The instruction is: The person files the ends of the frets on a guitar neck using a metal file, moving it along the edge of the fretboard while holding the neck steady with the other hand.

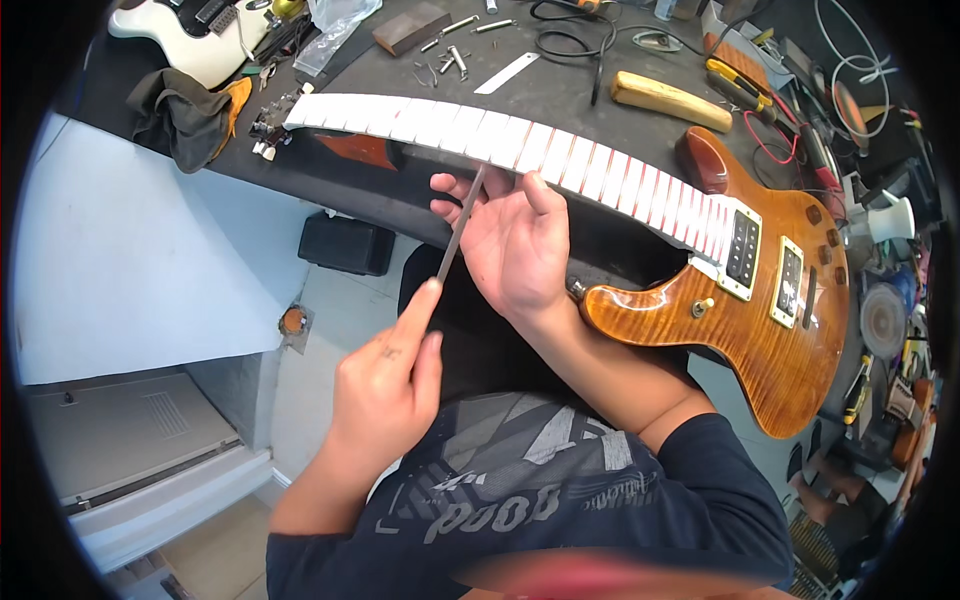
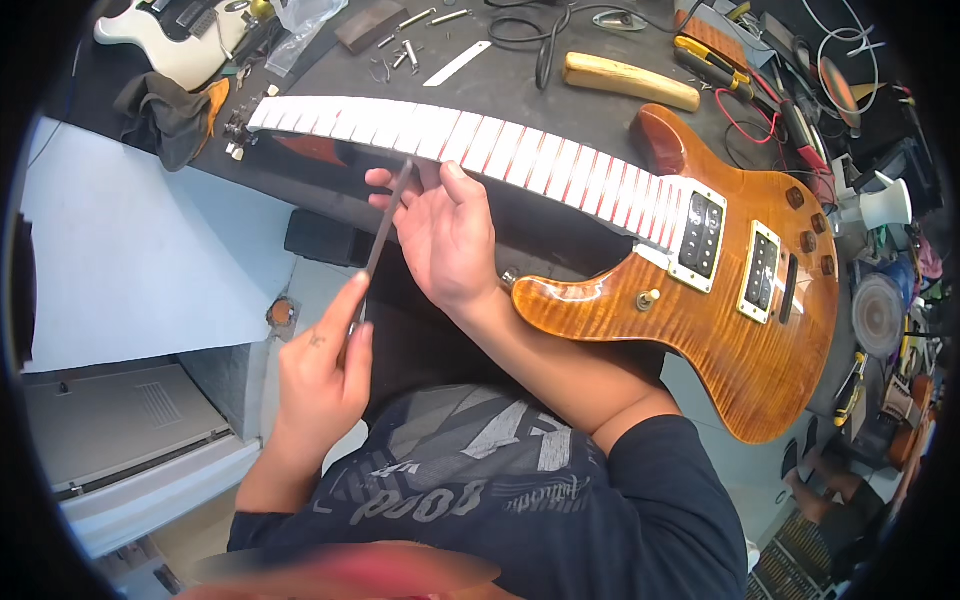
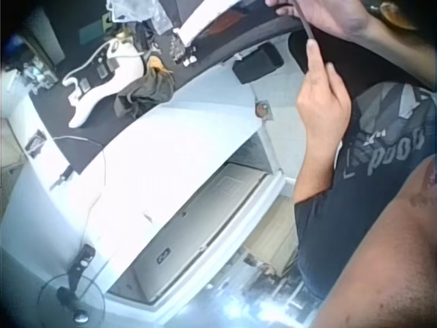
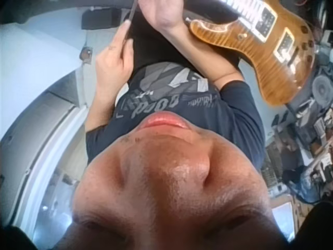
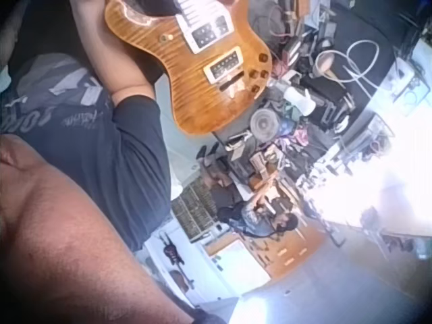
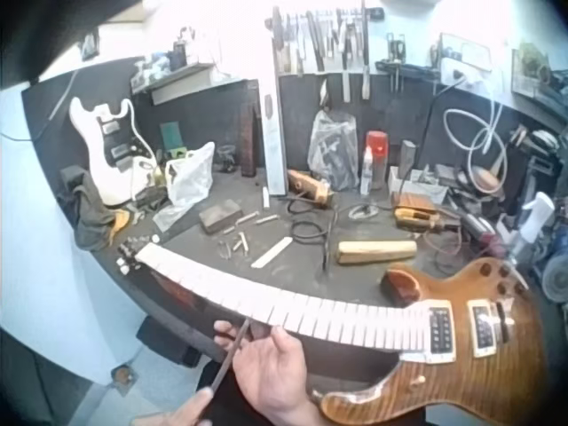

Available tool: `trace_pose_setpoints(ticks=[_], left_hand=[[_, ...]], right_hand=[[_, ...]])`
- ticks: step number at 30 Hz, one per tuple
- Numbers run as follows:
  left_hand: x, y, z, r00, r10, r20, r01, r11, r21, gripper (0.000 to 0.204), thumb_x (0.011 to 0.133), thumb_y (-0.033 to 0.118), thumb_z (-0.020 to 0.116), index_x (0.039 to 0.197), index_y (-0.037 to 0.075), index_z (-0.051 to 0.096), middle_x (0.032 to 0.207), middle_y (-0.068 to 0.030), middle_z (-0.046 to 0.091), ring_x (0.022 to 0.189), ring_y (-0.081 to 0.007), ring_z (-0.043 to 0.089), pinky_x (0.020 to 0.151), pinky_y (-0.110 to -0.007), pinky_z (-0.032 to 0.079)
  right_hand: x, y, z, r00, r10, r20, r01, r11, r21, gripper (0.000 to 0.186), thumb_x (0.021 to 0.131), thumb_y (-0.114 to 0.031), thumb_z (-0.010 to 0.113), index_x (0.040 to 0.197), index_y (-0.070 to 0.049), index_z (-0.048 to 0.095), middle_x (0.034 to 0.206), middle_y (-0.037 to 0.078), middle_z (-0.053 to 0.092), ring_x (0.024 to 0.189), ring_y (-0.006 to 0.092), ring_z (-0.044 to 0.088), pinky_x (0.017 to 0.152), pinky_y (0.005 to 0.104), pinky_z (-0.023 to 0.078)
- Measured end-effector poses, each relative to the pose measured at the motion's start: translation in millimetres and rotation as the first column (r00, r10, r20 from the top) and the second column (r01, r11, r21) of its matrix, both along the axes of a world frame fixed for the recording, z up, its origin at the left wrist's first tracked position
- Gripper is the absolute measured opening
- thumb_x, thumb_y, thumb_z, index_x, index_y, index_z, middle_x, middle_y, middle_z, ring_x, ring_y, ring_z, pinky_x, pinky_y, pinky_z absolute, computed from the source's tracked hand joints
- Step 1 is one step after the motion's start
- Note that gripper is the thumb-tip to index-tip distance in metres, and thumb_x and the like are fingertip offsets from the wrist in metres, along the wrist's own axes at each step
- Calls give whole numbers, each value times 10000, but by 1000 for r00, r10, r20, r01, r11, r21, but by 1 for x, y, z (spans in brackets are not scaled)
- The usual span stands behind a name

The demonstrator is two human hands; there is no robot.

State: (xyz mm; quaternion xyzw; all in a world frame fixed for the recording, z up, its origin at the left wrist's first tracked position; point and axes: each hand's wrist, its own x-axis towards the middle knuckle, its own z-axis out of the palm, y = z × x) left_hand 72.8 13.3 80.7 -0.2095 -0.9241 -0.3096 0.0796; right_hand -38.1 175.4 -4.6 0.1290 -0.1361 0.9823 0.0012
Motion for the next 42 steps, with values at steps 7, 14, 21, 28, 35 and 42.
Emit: trace_pose_setpoints(ticks=[7,14,21,28,35,42], left_hand=[[0,4,11,999,35,-8,-35,998,48,540,969,-34,749,1500,-5,651,969,-157,731,772,-241,694,713,-350,563],[0,19,24,998,50,49,-49,998,-26,490,1016,-8,719,1501,-11,651,910,-173,718,758,-302,709,702,-389,579],[0,23,30,992,71,104,-75,997,33,425,1025,-27,679,1449,-48,679,1068,-268,781,837,-332,766,754,-388,596],[-80,58,27,991,16,130,-36,988,153,360,1044,28,629,1381,-87,679,1084,-337,755,975,-479,770,830,-462,601],[-36,34,21,988,9,152,-26,994,108,413,1051,1,608,1458,-63,646,1233,-322,754,1095,-481,770,933,-462,600],[-85,66,34,990,1,139,-18,992,122,346,1056,31,598,1376,-91,647,1044,-345,753,982,-523,747,841,-486,598]], right_hand=[[0,0,0,1000,16,-2,-16,999,-28,489,1152,-425,415,1448,-75,582,1463,87,649,1308,306,618,1110,477,458],[0,1,-1,1000,12,8,-12,1000,-18,485,1151,-428,413,1434,-73,584,1447,93,650,1312,306,617,1108,480,456],[3,2,3,1000,12,25,-12,1000,-25,480,1146,-420,427,1437,-76,592,1443,87,648,1288,274,616,1100,453,446],[-5,-7,-6,998,-57,14,57,998,18,568,1160,-452,377,1533,-49,522,1463,110,661,1323,333,631,1172,503,469],[-4,2,-10,1000,-8,-18,7,1000,-17,535,1160,-450,383,1502,-79,557,1498,72,642,1327,307,612,1128,480,476],[-2,-2,1,999,-26,-20,27,999,44,543,1153,-435,384,1528,-65,519,1496,78,641,1321,312,622,1137,482,469]])
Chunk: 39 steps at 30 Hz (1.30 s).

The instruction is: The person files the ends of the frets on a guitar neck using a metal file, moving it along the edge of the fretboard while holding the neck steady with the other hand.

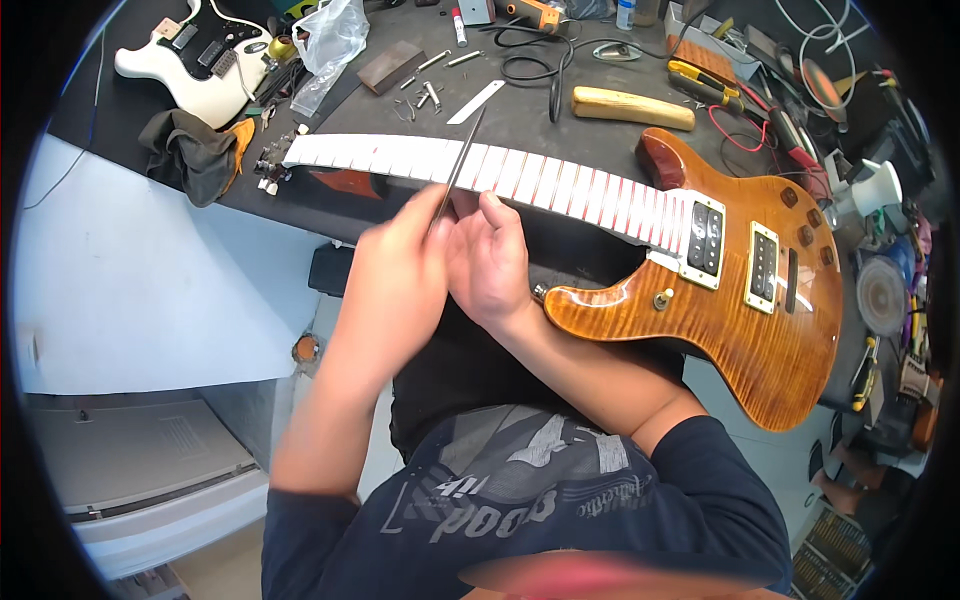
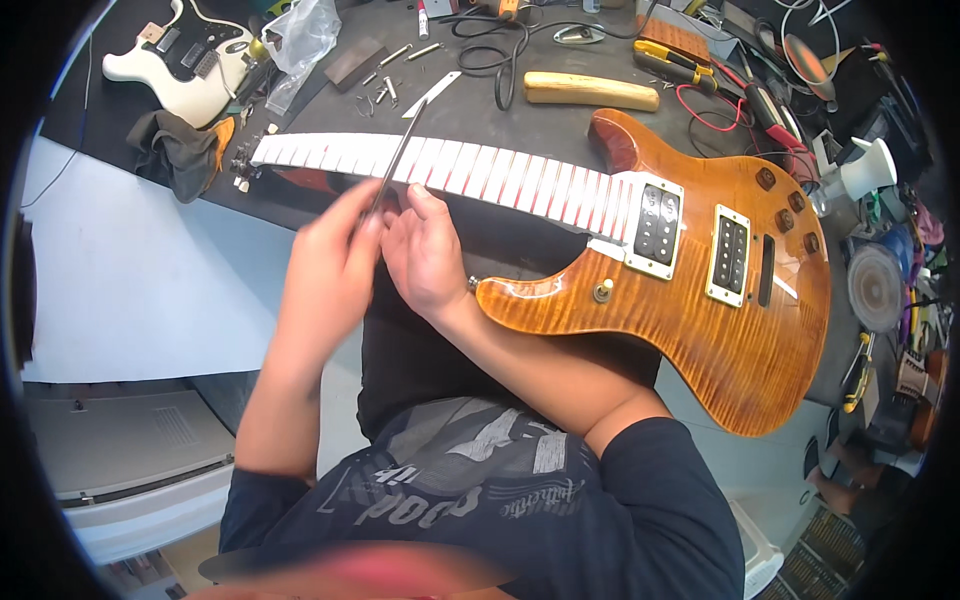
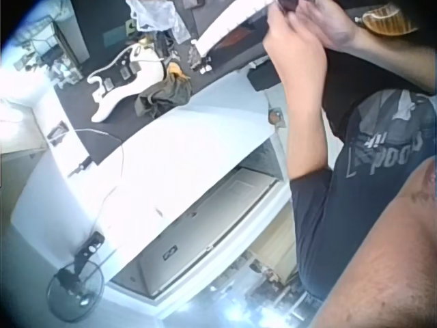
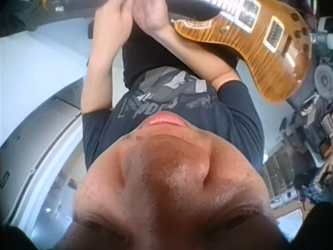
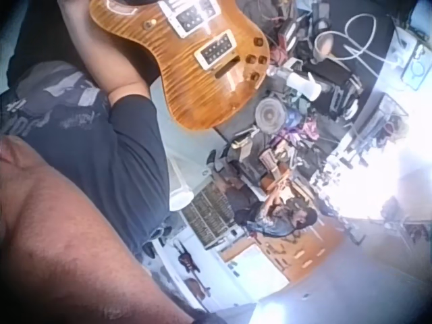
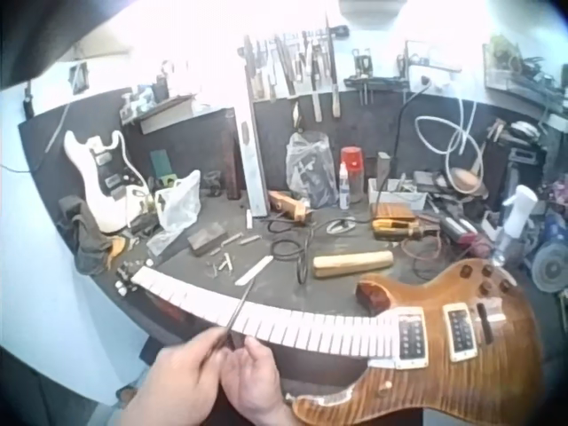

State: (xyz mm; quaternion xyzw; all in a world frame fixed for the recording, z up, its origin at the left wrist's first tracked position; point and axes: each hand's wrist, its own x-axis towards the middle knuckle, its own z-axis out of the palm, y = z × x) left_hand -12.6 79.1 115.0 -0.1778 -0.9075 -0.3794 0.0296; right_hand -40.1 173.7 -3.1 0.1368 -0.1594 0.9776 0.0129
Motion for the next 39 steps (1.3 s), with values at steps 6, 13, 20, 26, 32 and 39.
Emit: trace_pose_setpoints(ticks=[6,13,20,26,32,39], left_hand=[[18,-2,-3,1000,9,-28,-10,999,-35,364,1056,32,616,1398,-89,646,1058,-340,755,964,-519,751,830,-494,597],[42,-14,0,999,40,26,-39,999,-37,383,1060,18,617,1428,-86,640,1122,-337,759,1068,-476,776,881,-439,600],[3,3,3,990,66,121,-67,998,-2,392,1086,90,604,1446,-56,656,891,-177,704,707,-245,666,663,-360,517],[75,-31,4,977,133,169,-125,991,-56,398,1062,37,632,1448,-60,646,849,-242,725,749,-327,757,727,-385,568],[-37,7,-16,998,42,-46,-44,998,-41,399,1102,105,599,1474,-30,652,780,-68,667,554,-108,583,531,-326,475],[71,-27,-6,997,64,54,-62,998,-30,383,1052,37,614,1419,-70,647,1093,-340,755,999,-494,763,864,-480,601]], right_hand=[[-3,4,-9,999,-24,-37,23,999,-29,553,1159,-431,370,1526,-46,523,1508,92,635,1332,329,620,1166,485,468],[2,2,-2,1000,12,-11,-13,996,-86,471,1144,-401,460,1439,-65,605,1425,81,660,1293,242,616,1111,440,457],[3,4,4,1000,6,17,-5,995,-103,461,1145,-388,458,1445,-64,592,1450,93,650,1304,232,623,1144,443,453],[3,0,-1,1000,19,20,-18,998,-53,482,1144,-418,454,1441,-65,594,1418,84,662,1262,240,623,1088,436,458],[4,-1,0,996,86,33,-85,996,-41,514,1151,-410,422,1485,-41,547,1424,116,654,1345,229,610,1119,457,480],[1,4,-9,1000,17,26,-17,1000,18,555,1138,-467,416,1510,-80,561,1515,86,624,1317,320,598,1099,478,473]])
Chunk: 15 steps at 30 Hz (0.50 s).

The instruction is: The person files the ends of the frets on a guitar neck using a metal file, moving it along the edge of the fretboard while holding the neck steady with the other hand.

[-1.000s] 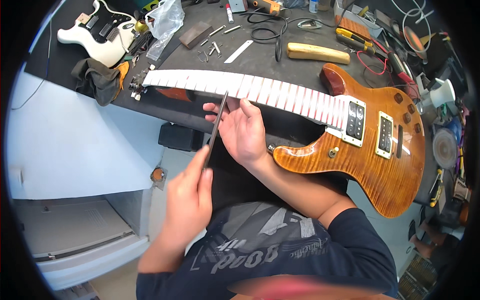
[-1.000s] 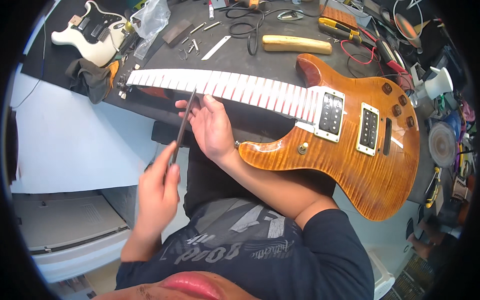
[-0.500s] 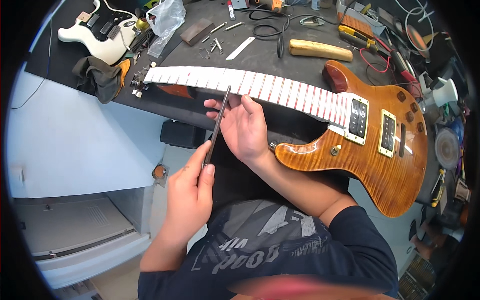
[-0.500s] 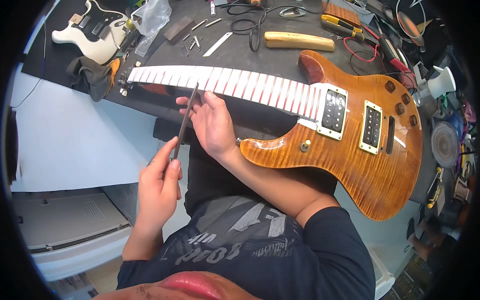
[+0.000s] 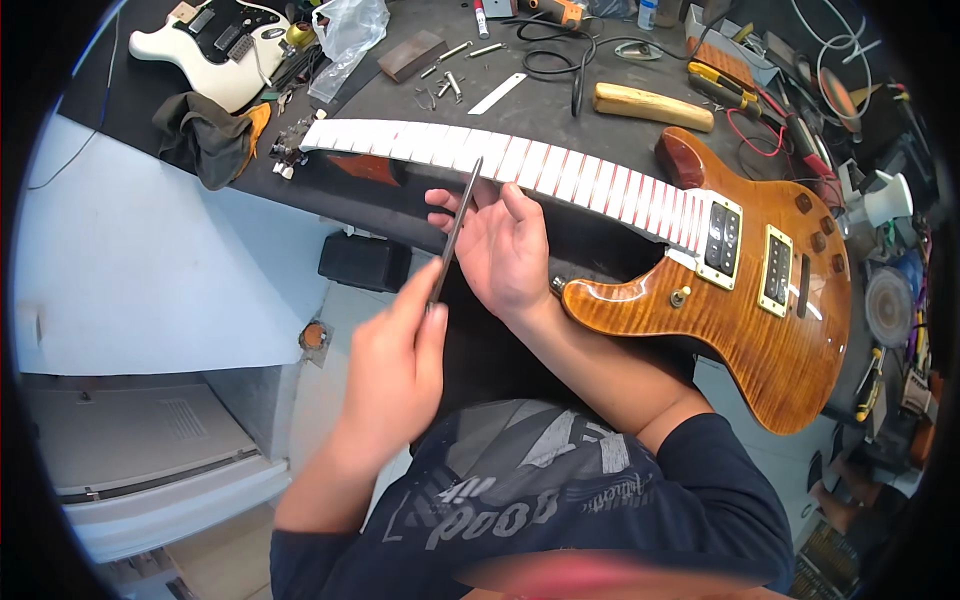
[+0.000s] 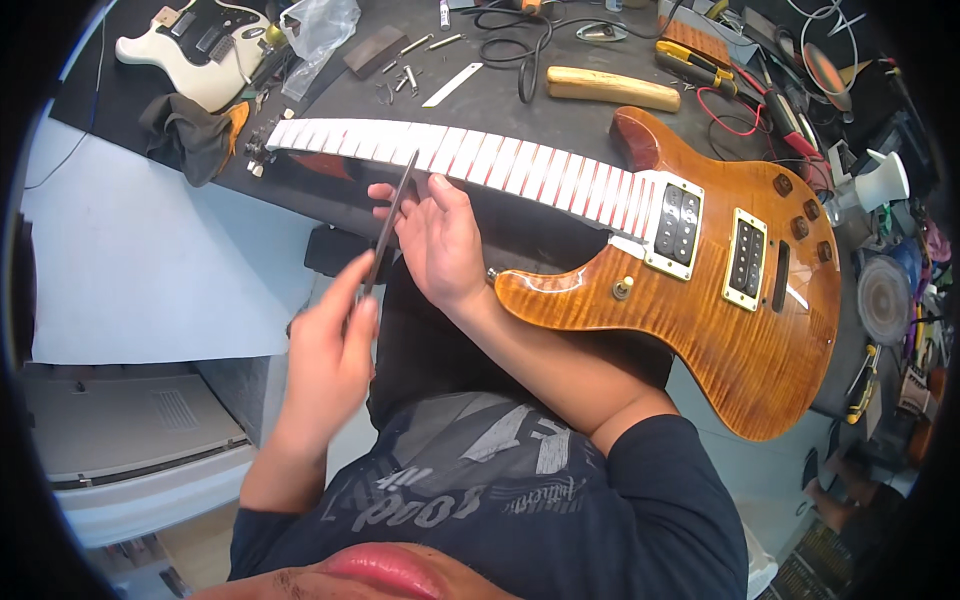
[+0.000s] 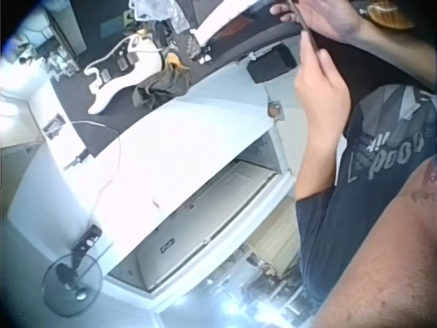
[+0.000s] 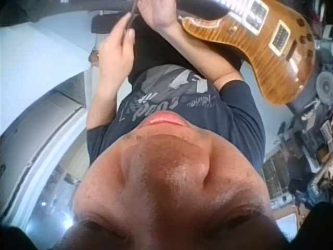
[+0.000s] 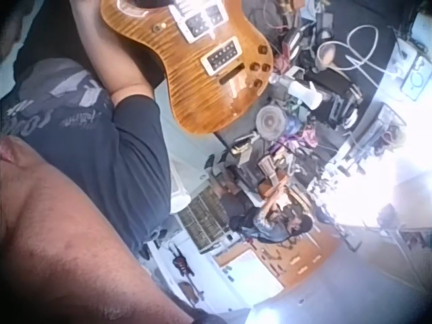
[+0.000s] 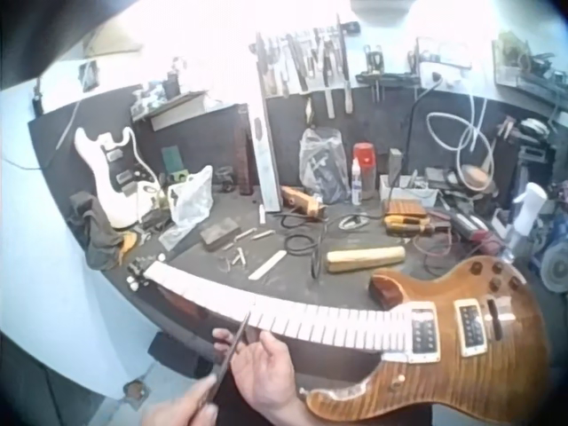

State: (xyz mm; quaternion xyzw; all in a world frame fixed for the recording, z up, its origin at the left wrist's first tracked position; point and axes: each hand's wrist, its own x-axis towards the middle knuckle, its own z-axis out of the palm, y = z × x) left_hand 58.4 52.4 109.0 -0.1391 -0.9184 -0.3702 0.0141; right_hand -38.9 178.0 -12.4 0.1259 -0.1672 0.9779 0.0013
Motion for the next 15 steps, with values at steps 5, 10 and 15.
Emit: trace_pose_setpoints(ticks=[5,10,15], left_hand=[[-38,15,1,994,-43,-99,44,999,1,401,1067,54,612,1451,-53,652,860,-172,735,741,-213,736,711,-370,580],[-111,36,11,993,-37,-110,27,996,-90,367,1058,74,634,1386,-80,690,1138,-324,777,943,-351,809,865,-383,598],[-15,-3,1,999,-35,-7,35,999,-8,402,1054,30,636,1438,-89,633,1006,-271,769,904,-413,785,807,-454,593]], right_hand=[[2,-2,9,999,0,-39,-2,999,-45,527,1140,-411,437,1462,-14,562,1442,128,650,1327,274,614,1156,472,445],[8,-3,22,994,104,-25,-105,993,-62,551,1139,-390,432,1547,-25,502,1532,133,608,1349,282,605,1213,477,417],[1,3,1,1000,15,-15,-16,999,-35,530,1127,-415,450,1508,-59,547,1476,102,628,1319,281,599,1122,459,433]])
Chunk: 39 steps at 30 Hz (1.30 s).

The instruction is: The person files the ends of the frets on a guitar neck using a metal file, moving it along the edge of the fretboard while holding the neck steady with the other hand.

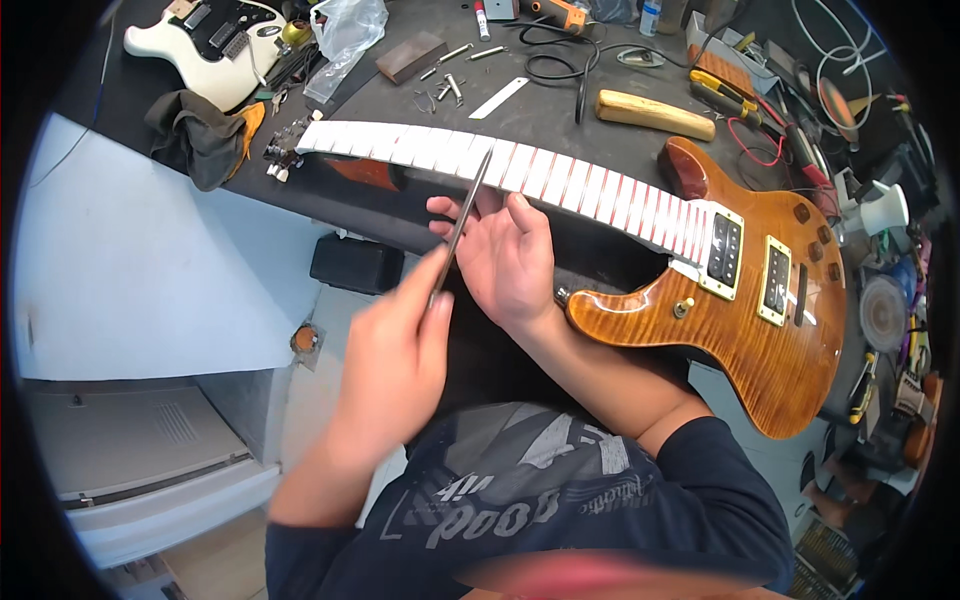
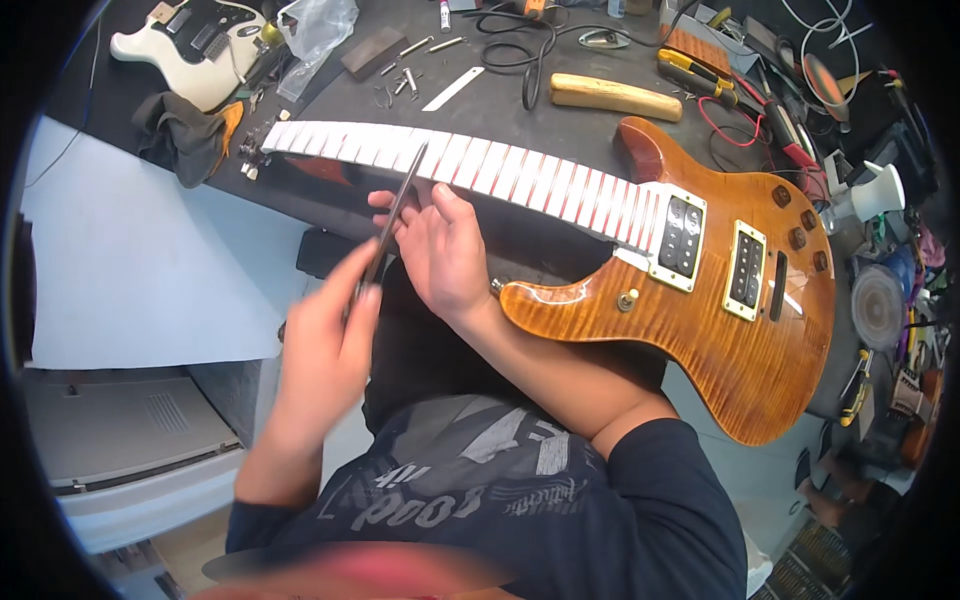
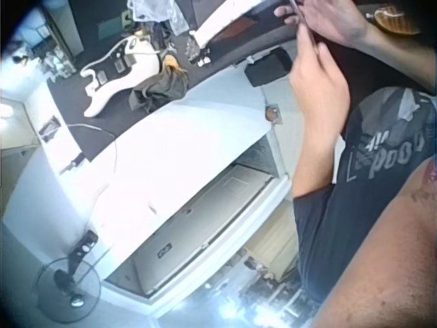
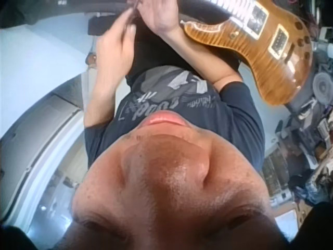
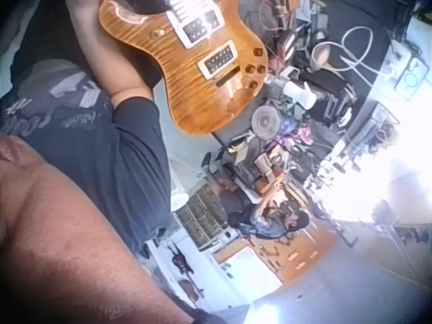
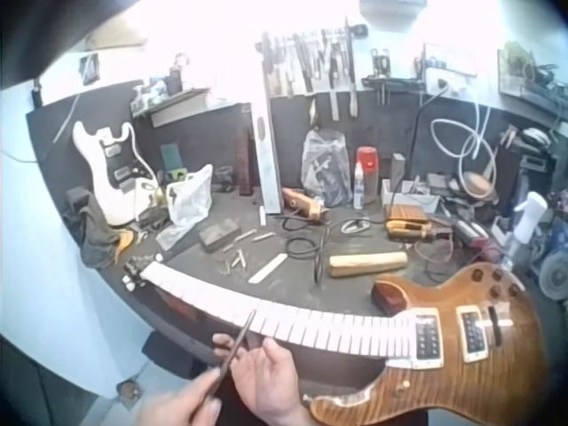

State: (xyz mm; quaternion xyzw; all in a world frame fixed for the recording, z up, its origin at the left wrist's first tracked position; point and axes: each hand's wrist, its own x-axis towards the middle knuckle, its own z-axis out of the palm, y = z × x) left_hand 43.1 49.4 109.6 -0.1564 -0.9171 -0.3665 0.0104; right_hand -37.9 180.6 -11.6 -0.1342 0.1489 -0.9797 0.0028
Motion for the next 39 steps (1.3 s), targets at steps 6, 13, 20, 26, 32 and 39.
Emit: trace_pose_setpoints(ticks=[6,13,20,26,32,39], left_hand=[[41,-41,-4,964,75,255,-150,946,287,473,1118,79,568,1581,-17,559,914,-39,626,624,-39,534,568,-197,441],[-66,-26,-50,991,72,116,-130,740,659,508,1134,115,561,1604,-60,481,942,-93,637,691,-65,555,595,-206,448],[-93,-11,-101,1000,-3,2,0,525,851,543,1141,120,523,1650,-5,383,955,-120,637,720,-118,587,713,-283,572],[-94,-20,-105,989,-101,-108,147,602,785,589,1150,163,508,1688,26,310,955,-133,634,719,-111,576,738,-281,571],[-94,-17,-110,986,-107,-131,169,584,794,593,1156,152,511,1697,40,297,990,-147,638,754,-119,582,763,-300,580],[-99,-12,-116,982,-60,-178,183,528,829,549,1139,63,534,1651,-33,360,1064,-156,677,859,-124,644,732,-265,563]], right_hand=[[4,-2,4,999,15,-35,-12,997,71,569,1127,-496,435,1560,-135,519,1580,62,562,1369,334,546,1142,479,424],[6,-3,8,999,15,-41,-15,1000,-1,618,1123,-459,459,1597,-63,481,1584,80,549,1376,328,537,1151,470,411],[7,-8,6,998,-26,-49,22,997,-76,645,1086,-436,535,1541,21,524,1503,193,583,1369,319,539,1161,468,408],[14,-1,13,995,-36,95,15,976,217,901,1008,-568,612,1694,-61,320,1610,209,462,1388,375,514,1115,487,448],[15,-2,11,993,-44,106,20,975,221,904,1008,-576,609,1688,-52,325,1601,209,461,1387,366,511,1121,482,446],[4,-8,7,998,-37,-50,41,996,75,711,1074,-477,538,1628,-47,419,1613,168,497,1372,330,526,1143,474,420]])
